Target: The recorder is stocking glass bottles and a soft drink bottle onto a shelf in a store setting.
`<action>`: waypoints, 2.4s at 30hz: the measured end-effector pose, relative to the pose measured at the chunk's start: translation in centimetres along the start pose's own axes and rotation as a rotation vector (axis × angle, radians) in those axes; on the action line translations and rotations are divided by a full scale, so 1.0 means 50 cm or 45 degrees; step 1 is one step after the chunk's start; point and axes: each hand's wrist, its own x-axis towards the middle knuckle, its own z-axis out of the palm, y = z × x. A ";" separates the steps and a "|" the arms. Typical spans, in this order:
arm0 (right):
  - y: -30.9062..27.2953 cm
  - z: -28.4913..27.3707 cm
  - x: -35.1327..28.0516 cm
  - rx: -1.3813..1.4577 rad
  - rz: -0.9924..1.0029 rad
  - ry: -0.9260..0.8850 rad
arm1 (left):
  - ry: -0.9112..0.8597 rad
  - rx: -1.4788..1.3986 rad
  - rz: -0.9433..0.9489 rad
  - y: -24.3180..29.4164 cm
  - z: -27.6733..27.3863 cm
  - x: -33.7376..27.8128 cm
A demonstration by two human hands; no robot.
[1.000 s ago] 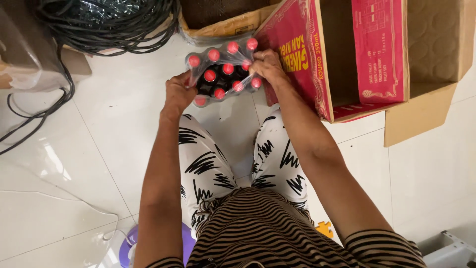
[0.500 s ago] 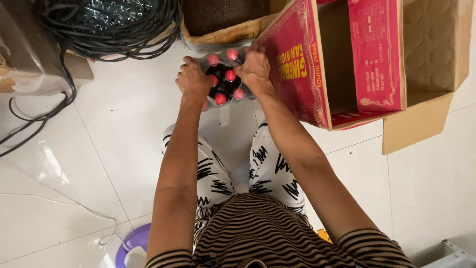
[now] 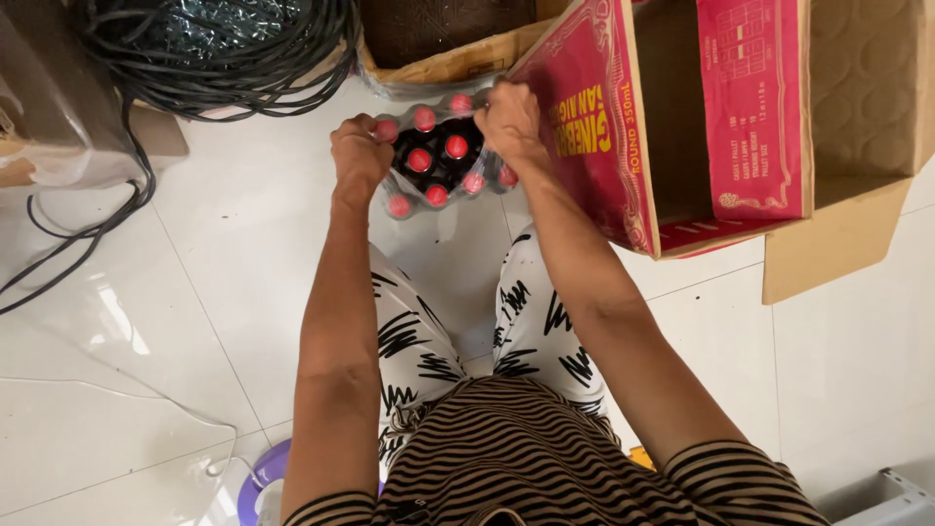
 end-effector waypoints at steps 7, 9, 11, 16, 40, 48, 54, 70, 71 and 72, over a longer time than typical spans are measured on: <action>0.047 0.004 0.015 0.202 -0.086 0.193 | -0.225 -0.574 0.016 -0.072 -0.019 -0.001; 0.053 0.002 0.011 0.377 -0.104 0.193 | -0.340 -0.755 -0.110 -0.056 -0.039 -0.019; 0.059 0.007 0.010 0.559 -0.050 0.123 | -0.373 -0.888 -0.131 -0.060 -0.044 -0.027; 0.073 0.018 0.012 0.932 0.036 0.056 | -0.430 -1.255 -0.068 -0.071 -0.055 -0.042; -0.097 -0.113 -0.086 0.715 -0.253 -0.113 | -0.165 -1.280 -0.796 -0.113 0.045 -0.098; -0.101 -0.073 -0.093 0.352 -0.937 -0.182 | 0.505 -0.529 0.146 0.095 -0.019 -0.200; -0.116 -0.068 -0.099 0.091 -0.385 -0.418 | 0.193 0.176 0.519 0.132 0.012 -0.199; -0.109 -0.094 -0.103 0.221 -0.354 -0.489 | 0.060 0.399 0.280 0.127 0.029 -0.144; -0.114 -0.098 -0.101 0.210 -0.342 -0.513 | 0.064 0.334 0.270 0.132 0.021 -0.145; -0.119 -0.103 -0.100 0.198 -0.330 -0.538 | 0.068 0.268 0.260 0.138 0.014 -0.147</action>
